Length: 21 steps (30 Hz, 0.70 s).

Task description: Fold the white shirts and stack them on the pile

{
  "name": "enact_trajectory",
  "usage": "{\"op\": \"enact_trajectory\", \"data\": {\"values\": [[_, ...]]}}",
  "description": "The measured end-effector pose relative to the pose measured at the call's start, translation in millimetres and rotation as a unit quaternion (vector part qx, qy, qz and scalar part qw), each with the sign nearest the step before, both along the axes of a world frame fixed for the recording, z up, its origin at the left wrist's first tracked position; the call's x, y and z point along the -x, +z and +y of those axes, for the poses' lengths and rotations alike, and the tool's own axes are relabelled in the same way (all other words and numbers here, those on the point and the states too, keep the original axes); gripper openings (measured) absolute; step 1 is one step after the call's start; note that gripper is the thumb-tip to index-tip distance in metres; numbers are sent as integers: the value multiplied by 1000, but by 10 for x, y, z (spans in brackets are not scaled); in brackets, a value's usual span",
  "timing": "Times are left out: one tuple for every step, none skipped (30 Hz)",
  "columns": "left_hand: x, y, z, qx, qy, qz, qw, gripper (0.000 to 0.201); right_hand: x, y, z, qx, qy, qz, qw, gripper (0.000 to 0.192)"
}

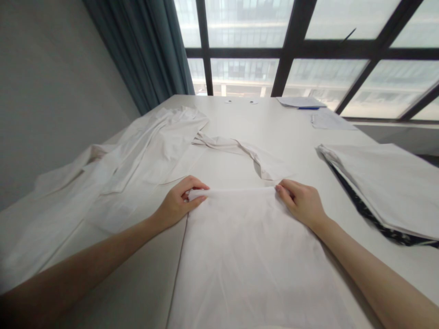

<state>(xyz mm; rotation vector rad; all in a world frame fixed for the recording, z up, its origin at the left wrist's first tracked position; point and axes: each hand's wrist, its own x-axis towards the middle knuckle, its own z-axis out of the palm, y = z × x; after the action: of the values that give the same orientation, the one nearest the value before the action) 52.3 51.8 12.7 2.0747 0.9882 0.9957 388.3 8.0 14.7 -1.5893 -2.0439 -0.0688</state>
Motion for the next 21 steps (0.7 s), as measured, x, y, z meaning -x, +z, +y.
{"op": "enact_trajectory", "data": {"values": [[0,1,-1,-6,-1,5,1000,15,1,0,1,1,2,-2,1000,32],[1,1,-3,-13,-2,10,1000,15,3,1,1,2,4,-4,1000,32],[3,2,-5,-22,-5,16,1000,15,7,4,2,2,5,-5,1000,32],[4,1,-8,-32,-8,21,999,15,11,7,1,3,7,-7,1000,32],[5,0,-11,-42,-11,27,999,15,15,10,1,4,7,-8,1000,32],[5,-3,-14,-52,-13,32,998,15,18,13,0,7,8,-10,1000,32],[5,-7,-17,-60,-14,37,997,16,20,15,-1,10,8,-13,1000,33],[3,-12,-19,-67,-13,42,997,16,21,15,-2,13,8,-17,1000,33],[1,-18,-19,-73,-11,45,996,16,19,14,-3,15,7,-23,1000,34],[-1,-25,-17,-78,-7,47,996,17,16,12,-4,13,5,-31,999,34],[-3,-33,-11,-83,-3,49,995,16,12,10,-5,7,1,-43,999,35],[-4,-42,-3,-88,1,51,995,16,8,9,-5,-4,-2,-60,998,35],[-3,-52,8,-94,7,52,994,16,4,11,-4,-16,-7,-83,996,36],[-1,-62,22,-99,13,55,993,17,2,17,-2,-29,-13,-107,994,37],[3,-71,38,-103,19,58,993,17,3,27,0,-41,-17,-132,990,36],[8,-81,54,-107,25,62,992,18,6,42,2,-50,-18,-155,986,35],[13,-89,69,-109,32,67,991,19,14,60,2,-57,-16,-173,983,32],[18,-97,81,-112,43,74,990,21,27,79,0,-63,-13,-186,980,30],[22,-102,88,-118,55,85,988,22,48,97,-7,-68,-8,-193,979,29],[25,-105,90,-129,67,98,985,24,76,111,-19,-71,1,-195,978,29],[25,-106,85,-144,75,110,981,26,112,119,-35,-70,14,-192,979,30]]}}
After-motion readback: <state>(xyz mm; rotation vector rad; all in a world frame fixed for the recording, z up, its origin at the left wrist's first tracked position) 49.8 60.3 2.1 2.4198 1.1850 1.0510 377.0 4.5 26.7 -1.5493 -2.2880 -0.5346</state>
